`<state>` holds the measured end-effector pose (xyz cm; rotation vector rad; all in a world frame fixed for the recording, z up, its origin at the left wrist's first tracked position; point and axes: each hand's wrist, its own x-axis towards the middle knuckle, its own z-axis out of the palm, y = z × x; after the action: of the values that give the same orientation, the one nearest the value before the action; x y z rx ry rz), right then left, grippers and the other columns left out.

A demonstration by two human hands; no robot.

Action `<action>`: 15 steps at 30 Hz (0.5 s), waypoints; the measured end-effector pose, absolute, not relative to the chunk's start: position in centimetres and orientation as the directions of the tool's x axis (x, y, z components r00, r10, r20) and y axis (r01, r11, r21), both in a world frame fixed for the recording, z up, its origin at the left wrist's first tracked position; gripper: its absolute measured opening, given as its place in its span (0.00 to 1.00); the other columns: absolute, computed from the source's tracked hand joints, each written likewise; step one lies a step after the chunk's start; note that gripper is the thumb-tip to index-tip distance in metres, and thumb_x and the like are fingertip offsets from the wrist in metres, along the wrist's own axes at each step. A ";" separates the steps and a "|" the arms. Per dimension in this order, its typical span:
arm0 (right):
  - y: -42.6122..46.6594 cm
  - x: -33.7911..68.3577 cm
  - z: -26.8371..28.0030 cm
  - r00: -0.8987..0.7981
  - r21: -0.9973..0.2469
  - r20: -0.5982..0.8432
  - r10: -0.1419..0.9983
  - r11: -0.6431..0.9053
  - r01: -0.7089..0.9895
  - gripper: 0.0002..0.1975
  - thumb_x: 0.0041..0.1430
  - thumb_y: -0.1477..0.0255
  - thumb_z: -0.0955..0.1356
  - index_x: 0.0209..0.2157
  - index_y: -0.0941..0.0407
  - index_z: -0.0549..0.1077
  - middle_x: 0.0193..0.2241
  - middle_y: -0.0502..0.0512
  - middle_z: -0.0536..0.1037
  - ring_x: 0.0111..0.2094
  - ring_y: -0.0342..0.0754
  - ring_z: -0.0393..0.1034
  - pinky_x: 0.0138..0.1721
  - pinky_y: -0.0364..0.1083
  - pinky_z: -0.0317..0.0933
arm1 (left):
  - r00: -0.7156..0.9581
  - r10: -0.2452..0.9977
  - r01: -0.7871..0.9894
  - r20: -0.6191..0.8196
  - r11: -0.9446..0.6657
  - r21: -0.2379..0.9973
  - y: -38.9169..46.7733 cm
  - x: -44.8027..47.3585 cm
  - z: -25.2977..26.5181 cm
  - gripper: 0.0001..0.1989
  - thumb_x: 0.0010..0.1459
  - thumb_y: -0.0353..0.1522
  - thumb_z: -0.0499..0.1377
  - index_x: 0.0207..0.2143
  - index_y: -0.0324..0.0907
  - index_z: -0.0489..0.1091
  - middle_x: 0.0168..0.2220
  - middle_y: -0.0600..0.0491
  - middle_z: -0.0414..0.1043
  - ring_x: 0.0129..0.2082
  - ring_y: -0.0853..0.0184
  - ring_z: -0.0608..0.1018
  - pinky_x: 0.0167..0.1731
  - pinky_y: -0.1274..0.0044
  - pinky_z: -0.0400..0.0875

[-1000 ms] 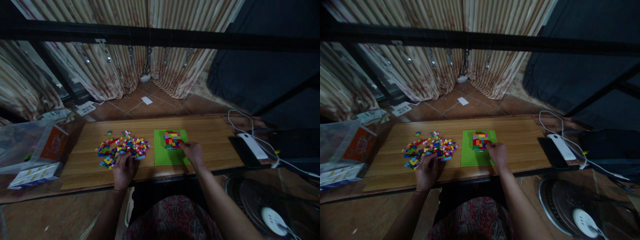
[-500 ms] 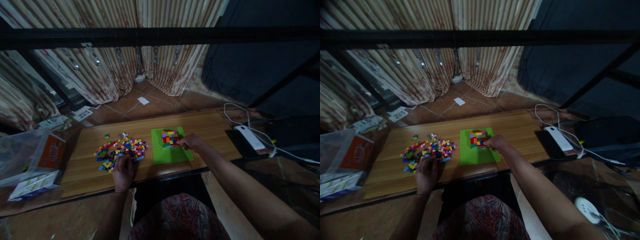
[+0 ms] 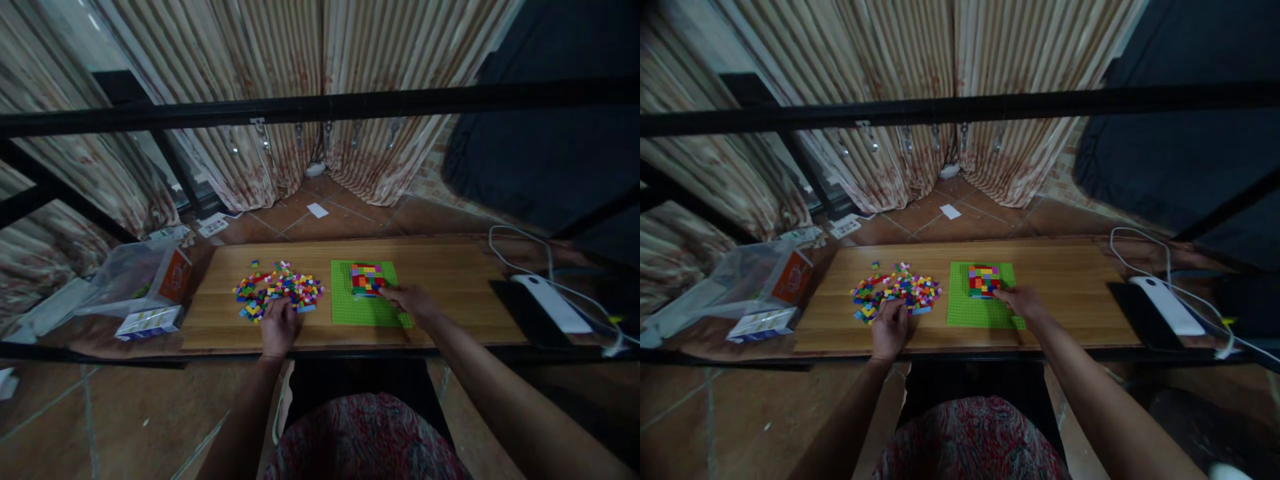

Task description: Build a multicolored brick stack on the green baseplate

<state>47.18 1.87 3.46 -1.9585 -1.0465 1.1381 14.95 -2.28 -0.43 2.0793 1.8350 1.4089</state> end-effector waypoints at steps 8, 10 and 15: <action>-1.0 45.1 1.2 0.495 -0.920 -0.113 0.862 -0.279 0.276 0.20 0.42 0.54 0.70 0.27 0.59 0.76 0.24 0.57 0.78 0.25 0.49 0.70 0.25 0.45 0.61 | -0.121 0.823 0.754 0.555 -0.288 0.590 -2.5 15.0 -0.2 0.05 0.60 0.29 0.54 0.35 0.41 0.70 0.33 0.51 0.72 0.35 0.66 0.75 0.36 0.75 0.71; -1.9 43.9 2.0 0.530 -0.930 -0.041 0.847 -0.226 0.290 0.19 0.44 0.55 0.69 0.29 0.58 0.76 0.26 0.58 0.79 0.28 0.51 0.72 0.28 0.47 0.63 | -0.117 0.827 0.749 0.550 -0.291 0.596 -2.6 15.0 -0.2 0.06 0.60 0.29 0.54 0.36 0.41 0.70 0.33 0.50 0.72 0.35 0.66 0.75 0.36 0.75 0.71; -5.8 40.9 8.6 0.239 -0.965 0.022 0.971 -0.042 0.259 0.13 0.52 0.58 0.69 0.32 0.52 0.76 0.30 0.55 0.79 0.34 0.52 0.73 0.36 0.50 0.67 | -0.107 0.831 0.762 0.546 -0.285 0.582 -2.5 14.9 -0.4 0.06 0.59 0.28 0.53 0.36 0.41 0.70 0.34 0.50 0.72 0.35 0.66 0.75 0.36 0.75 0.71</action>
<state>40.87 -5.83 8.55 -1.5124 -1.2062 0.8961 14.94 -2.49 -0.35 2.0454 1.8296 1.3614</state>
